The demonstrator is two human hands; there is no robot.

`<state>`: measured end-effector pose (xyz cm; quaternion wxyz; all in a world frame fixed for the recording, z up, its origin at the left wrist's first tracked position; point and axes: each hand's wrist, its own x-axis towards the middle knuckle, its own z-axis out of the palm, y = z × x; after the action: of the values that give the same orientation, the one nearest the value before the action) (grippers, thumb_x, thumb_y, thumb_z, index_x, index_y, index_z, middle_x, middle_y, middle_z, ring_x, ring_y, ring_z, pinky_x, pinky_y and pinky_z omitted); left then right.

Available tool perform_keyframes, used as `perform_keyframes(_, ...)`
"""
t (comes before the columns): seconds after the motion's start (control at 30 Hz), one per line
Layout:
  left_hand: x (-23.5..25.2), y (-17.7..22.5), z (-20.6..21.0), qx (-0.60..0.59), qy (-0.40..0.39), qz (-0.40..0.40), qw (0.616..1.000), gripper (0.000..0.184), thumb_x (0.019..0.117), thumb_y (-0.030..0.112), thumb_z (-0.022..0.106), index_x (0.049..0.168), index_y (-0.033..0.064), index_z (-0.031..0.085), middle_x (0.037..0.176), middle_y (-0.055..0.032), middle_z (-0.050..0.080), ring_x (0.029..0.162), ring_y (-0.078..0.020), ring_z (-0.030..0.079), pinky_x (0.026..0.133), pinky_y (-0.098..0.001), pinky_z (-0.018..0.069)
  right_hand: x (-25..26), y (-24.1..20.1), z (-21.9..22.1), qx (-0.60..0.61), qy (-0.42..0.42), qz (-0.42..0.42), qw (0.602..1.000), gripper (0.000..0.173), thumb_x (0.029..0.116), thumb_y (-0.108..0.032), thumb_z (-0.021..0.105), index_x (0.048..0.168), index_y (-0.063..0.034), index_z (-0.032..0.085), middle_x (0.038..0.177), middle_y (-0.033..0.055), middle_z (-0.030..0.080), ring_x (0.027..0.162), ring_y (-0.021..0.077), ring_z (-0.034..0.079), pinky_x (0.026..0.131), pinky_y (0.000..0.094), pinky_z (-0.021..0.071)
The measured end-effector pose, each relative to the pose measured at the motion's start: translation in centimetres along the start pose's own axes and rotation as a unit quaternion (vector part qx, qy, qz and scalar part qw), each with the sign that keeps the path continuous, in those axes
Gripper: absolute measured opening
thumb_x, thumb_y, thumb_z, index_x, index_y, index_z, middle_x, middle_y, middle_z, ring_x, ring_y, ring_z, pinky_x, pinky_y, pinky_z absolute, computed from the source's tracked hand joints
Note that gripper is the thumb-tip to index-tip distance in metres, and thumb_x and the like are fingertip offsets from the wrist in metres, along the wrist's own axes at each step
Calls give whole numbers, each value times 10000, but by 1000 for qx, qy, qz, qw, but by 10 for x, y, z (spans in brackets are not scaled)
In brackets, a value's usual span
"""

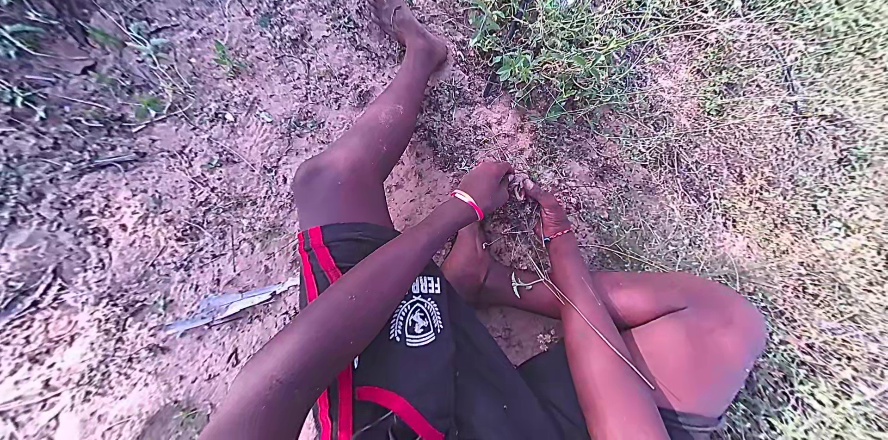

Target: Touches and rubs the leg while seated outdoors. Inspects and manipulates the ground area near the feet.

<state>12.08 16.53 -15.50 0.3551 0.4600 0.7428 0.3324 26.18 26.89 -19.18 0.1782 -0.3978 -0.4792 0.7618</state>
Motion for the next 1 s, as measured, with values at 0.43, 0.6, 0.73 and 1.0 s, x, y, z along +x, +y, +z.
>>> perform_keyframes(0.43,3,-9,-3,-77,-24,-6,997,235,1041,87,536,1164,-34,697,1031,-199,715,954,-300,690,913,-488,527,-2,0,1,0,2,11,1000,200,912,25,558,1090,-38,624,900,30,711,813,66,683,771,252,588)
perform_keyframes(0.6,1,-8,-4,-67,-47,-15,997,275,1055,74,475,1192,-31,689,965,-201,708,850,-297,683,829,-479,541,-1,2,-2,-4,-6,22,1000,209,926,17,566,1121,-41,617,921,35,709,830,70,683,776,253,586)
perform_keyframes(0.73,0,-8,-4,-59,-32,-13,998,272,1029,60,491,1176,-34,699,939,-200,709,837,-299,684,820,-482,541,-1,2,1,-10,1,25,1000,223,929,18,568,1141,-40,602,937,39,701,842,75,679,784,259,582)
perform_keyframes(1.0,-5,13,-6,-104,-87,-84,987,405,1049,85,456,1438,27,552,1366,-232,608,1312,-361,550,1113,-581,371,-1,-2,13,-57,75,-45,994,176,956,13,583,1132,26,595,930,23,699,842,29,665,807,214,566)
